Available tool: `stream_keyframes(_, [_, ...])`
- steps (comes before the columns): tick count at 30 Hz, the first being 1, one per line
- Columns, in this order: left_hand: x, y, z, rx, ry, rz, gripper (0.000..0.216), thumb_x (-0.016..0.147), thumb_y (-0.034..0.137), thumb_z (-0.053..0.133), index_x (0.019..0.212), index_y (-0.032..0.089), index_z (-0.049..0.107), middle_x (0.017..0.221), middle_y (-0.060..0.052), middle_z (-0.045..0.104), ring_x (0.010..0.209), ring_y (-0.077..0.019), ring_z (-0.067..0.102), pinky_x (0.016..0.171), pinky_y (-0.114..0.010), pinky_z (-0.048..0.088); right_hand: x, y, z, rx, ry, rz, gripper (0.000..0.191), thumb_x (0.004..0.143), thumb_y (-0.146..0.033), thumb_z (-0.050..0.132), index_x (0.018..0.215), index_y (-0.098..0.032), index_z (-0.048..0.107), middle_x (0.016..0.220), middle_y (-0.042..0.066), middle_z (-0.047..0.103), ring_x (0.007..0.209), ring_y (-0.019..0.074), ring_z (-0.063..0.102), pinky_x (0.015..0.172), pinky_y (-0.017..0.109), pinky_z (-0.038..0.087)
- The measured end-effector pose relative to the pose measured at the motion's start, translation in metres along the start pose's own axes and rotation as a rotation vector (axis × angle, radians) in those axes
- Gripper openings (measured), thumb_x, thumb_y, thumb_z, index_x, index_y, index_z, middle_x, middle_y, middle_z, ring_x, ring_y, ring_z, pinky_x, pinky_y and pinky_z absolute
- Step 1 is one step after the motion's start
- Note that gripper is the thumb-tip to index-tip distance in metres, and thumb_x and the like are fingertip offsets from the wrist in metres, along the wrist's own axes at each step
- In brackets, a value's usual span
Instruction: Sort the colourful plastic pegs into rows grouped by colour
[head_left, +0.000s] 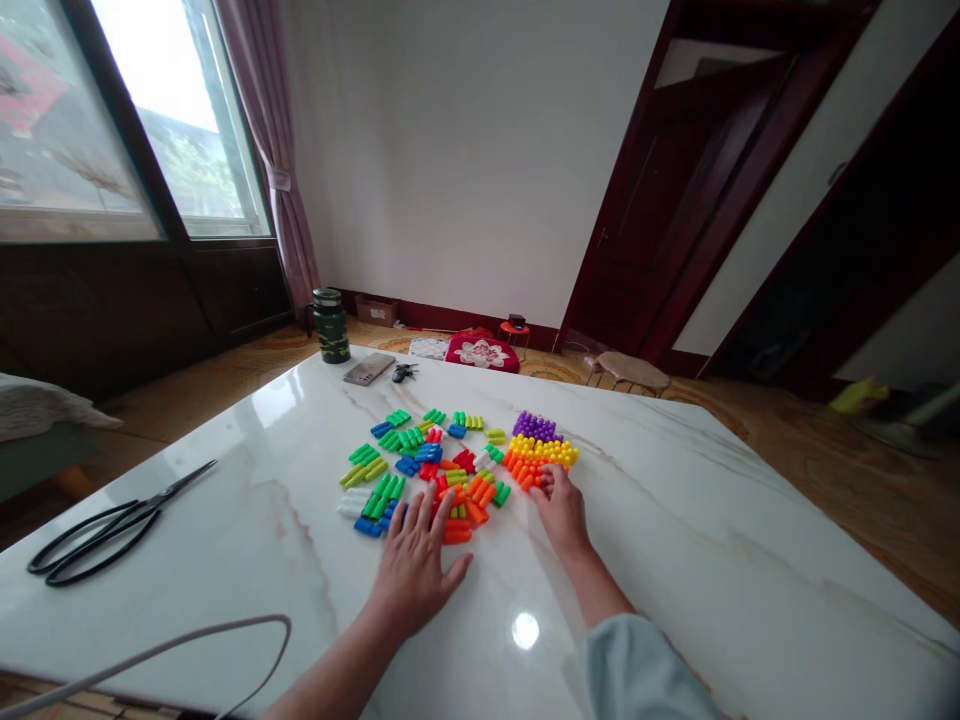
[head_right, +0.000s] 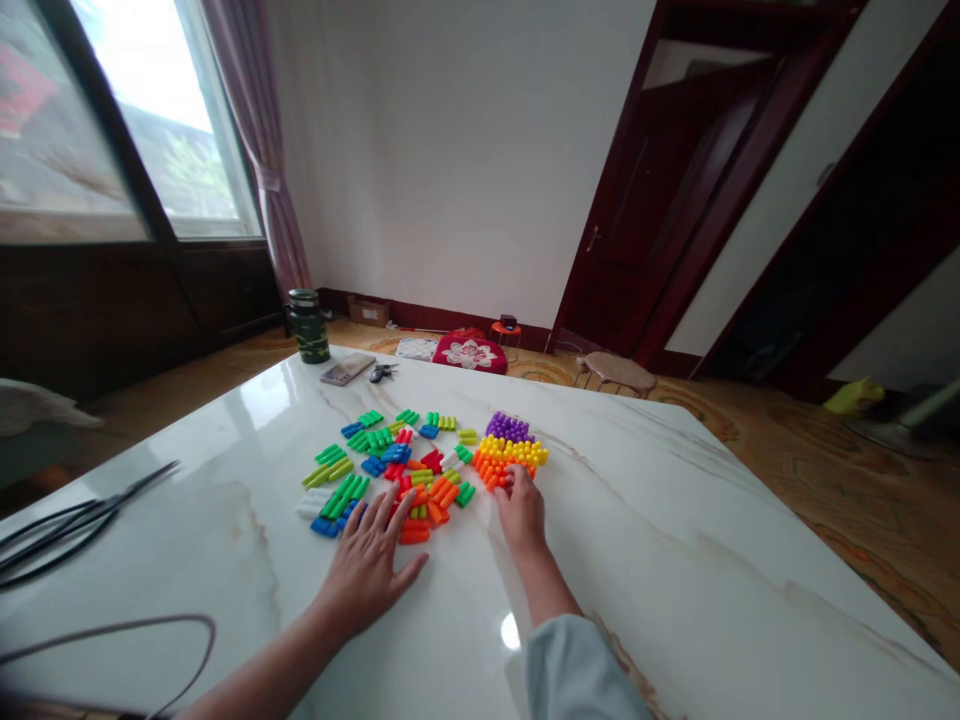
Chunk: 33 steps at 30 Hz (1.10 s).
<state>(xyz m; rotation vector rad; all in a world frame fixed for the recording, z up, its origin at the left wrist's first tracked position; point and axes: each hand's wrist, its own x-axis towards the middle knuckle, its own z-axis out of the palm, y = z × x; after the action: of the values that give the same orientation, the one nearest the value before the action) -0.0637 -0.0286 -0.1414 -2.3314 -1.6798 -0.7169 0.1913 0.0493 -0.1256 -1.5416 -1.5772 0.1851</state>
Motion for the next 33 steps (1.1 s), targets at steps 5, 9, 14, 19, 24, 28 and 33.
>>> stream_keyframes(5, [-0.001, 0.0, 0.001, -0.019, 0.005, -0.009, 0.079, 0.084, 0.057, 0.053, 0.151, 0.024, 0.028, 0.154, -0.011, 0.034, 0.14, -0.0333, 0.033, 0.115, -0.052, 0.021, -0.01, -0.014, -0.004, -0.136, 0.15, -0.067, 0.017, 0.084, -0.033, 0.053, 0.093, -0.019, 0.058, 0.091, 0.006, 0.066, 0.064, 0.0143, 0.059, 0.063, 0.027, 0.047])
stream_keyframes(9, [0.0, 0.002, -0.001, -0.027, -0.008, -0.014, 0.079, 0.084, 0.057, 0.053, 0.151, 0.023, 0.028, 0.154, -0.011, 0.034, 0.141, -0.0337, 0.032, 0.116, -0.053, 0.02, -0.021, -0.021, -0.008, -0.245, 0.093, -0.138, 0.022, 0.09, -0.037, 0.052, 0.079, -0.021, 0.062, 0.078, 0.002, 0.066, 0.064, 0.0138, 0.058, 0.062, 0.025, 0.041])
stream_keyframes(14, [0.0, 0.002, -0.002, -0.036, -0.003, -0.02, 0.08, 0.083, 0.057, 0.054, 0.151, 0.023, 0.028, 0.153, -0.012, 0.037, 0.141, -0.0334, 0.032, 0.116, -0.052, 0.021, -0.029, -0.034, -0.003, -0.148, -0.041, -0.242, 0.022, 0.092, -0.03, 0.05, 0.09, -0.02, 0.069, 0.088, 0.004, 0.07, 0.066, 0.0129, 0.061, 0.067, 0.024, 0.045])
stream_keyframes(19, [0.0, 0.003, -0.002, -0.041, 0.006, -0.018, 0.079, 0.083, 0.055, 0.055, 0.15, 0.022, 0.03, 0.154, -0.012, 0.035, 0.141, -0.0334, 0.033, 0.116, -0.051, 0.02, -0.037, -0.061, 0.01, -0.09, -0.093, -0.424, 0.035, 0.09, -0.018, 0.046, 0.121, -0.018, 0.062, 0.117, 0.01, 0.065, 0.106, 0.0207, 0.06, 0.093, 0.033, 0.048])
stream_keyframes(24, [0.001, 0.004, -0.002, -0.044, -0.01, -0.026, 0.079, 0.082, 0.056, 0.055, 0.15, 0.021, 0.032, 0.154, -0.012, 0.034, 0.141, -0.0341, 0.033, 0.115, -0.053, 0.021, -0.039, -0.069, 0.025, -0.222, -0.191, -0.581, 0.055, 0.086, -0.005, 0.04, 0.137, -0.022, 0.051, 0.137, 0.006, 0.055, 0.133, 0.0251, 0.039, 0.108, 0.044, 0.036])
stream_keyframes(28, [0.0, 0.004, -0.001, -0.051, 0.006, -0.025, 0.078, 0.083, 0.055, 0.055, 0.149, 0.021, 0.033, 0.153, -0.012, 0.036, 0.14, -0.0339, 0.033, 0.116, -0.053, 0.021, -0.041, -0.069, 0.027, -0.23, -0.173, -0.562, 0.038, 0.09, -0.011, 0.046, 0.123, -0.023, 0.062, 0.119, 0.006, 0.066, 0.118, 0.0232, 0.05, 0.099, 0.04, 0.042])
stream_keyframes(33, [0.001, 0.003, -0.002, -0.059, 0.02, -0.026, 0.076, 0.084, 0.056, 0.053, 0.149, 0.022, 0.033, 0.153, -0.012, 0.037, 0.14, -0.0331, 0.034, 0.115, -0.052, 0.022, -0.041, -0.066, 0.01, -0.148, 0.1, -0.475, 0.025, 0.095, -0.024, 0.048, 0.109, -0.022, 0.068, 0.106, 0.009, 0.066, 0.103, 0.0215, 0.056, 0.091, 0.036, 0.044])
